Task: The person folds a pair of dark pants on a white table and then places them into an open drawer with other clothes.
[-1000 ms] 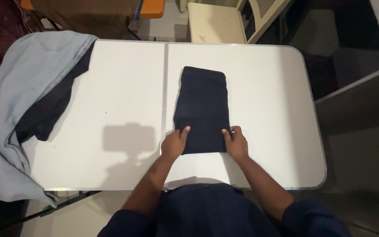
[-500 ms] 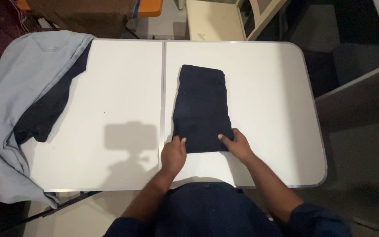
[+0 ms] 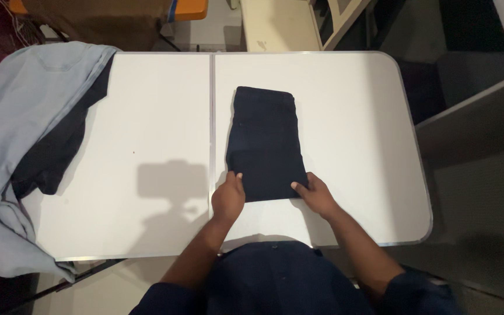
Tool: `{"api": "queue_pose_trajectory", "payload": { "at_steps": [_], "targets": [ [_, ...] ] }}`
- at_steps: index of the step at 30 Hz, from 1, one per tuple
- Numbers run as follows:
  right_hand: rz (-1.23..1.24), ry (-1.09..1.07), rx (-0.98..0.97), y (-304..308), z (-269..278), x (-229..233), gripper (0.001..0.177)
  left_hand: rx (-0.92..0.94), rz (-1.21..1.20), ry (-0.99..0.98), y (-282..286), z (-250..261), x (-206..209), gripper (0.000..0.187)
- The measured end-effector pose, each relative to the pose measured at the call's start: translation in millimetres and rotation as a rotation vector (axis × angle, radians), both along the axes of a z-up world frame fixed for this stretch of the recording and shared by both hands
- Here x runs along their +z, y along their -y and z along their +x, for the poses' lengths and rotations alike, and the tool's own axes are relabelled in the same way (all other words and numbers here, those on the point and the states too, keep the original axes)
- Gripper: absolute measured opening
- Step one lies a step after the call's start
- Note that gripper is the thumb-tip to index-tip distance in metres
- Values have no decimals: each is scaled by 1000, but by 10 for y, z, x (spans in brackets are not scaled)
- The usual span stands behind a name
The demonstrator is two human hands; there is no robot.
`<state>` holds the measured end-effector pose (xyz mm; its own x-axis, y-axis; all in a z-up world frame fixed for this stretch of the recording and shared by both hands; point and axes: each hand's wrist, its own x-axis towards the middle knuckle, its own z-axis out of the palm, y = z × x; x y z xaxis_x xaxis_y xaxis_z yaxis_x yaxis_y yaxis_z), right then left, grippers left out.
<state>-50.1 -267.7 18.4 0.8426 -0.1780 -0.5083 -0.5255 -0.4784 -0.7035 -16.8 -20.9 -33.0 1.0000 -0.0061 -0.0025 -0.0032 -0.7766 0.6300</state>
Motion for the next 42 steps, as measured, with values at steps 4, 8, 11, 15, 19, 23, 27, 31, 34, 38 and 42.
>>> {"api": "queue_pose_trajectory", "payload": {
  "at_steps": [4,8,11,15,19,23,27,31,34,38,42],
  "targets": [
    [-42,-7,-63,-35,-11,-35,51,3,-36,-35,-23,4,3,35],
    [-38,85,-73,-109,-50,46,64,-6,-42,-195,-57,28,129,35],
    [-251,190,14,-205,-161,147,76,-38,-104,-1,-127,-88,182,32],
    [-630,427,421,-144,-169,382,92,-316,161,388,-440,24,243,47],
    [-748,285,950,-14,-31,651,108,-695,420,370,-664,258,380,57],
    [-868,147,1014,-56,158,743,108,-819,453,511,-684,392,431,59],
    [-871,192,999,-100,222,733,105,-873,449,469,-648,488,514,67],
    [-807,280,989,-31,423,641,83,-893,322,385,-728,605,662,74],
    [-719,302,908,101,607,537,64,-891,196,410,-745,651,659,69],
    [-266,48,552,395,691,421,55,-780,-27,378,-702,552,356,59],
    [214,136,255,591,644,214,50,-403,-354,-29,-519,504,-20,51]
  ]
}}
